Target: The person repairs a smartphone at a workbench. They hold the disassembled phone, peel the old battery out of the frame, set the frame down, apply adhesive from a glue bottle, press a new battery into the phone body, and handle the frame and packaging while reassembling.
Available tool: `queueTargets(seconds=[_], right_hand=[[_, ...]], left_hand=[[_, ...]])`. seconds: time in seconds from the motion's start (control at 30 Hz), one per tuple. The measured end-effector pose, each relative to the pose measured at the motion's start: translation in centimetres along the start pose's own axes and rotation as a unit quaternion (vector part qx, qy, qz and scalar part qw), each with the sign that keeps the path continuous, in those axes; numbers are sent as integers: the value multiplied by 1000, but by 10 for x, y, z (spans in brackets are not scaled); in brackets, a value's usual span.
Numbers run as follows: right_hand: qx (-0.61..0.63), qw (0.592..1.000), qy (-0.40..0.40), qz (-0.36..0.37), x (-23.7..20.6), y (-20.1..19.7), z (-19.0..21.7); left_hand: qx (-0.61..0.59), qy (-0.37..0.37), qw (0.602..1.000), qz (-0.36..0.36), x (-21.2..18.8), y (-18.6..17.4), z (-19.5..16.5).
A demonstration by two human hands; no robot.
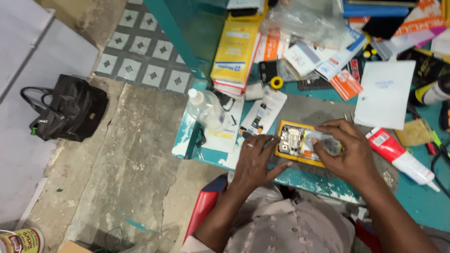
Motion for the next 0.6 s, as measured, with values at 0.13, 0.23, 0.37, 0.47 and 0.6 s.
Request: queueTargets(seconds=[0.13, 0.23, 0.37, 0.47, 0.6], right_hand=[[122, 989, 71, 36, 35, 45, -11], [293, 937, 174, 77, 82, 99, -29], [445, 855, 243, 113, 137, 153, -21], [390, 876, 273, 81, 164, 173, -6], [370, 881, 275, 103, 182, 190, 9]], left_hand=[[-19, 8, 999, -24, -1, -4, 4], [-18, 14, 1000, -8, -3, -1, 8], [-32, 7, 999, -28, -4, -5, 15], [-37, 10, 999, -36, -5, -9, 20], [-64, -2, 998, -19, -8, -9, 28]])
Point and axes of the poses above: each hand's wrist, its own x-axis towards the middle knuckle, its own y-axis out of the palm, z = x × y, the point moved 7 cm from there along x, towards the middle knuckle, and after that the axes turned 7 degrees about -z, right-handed, at the moved point
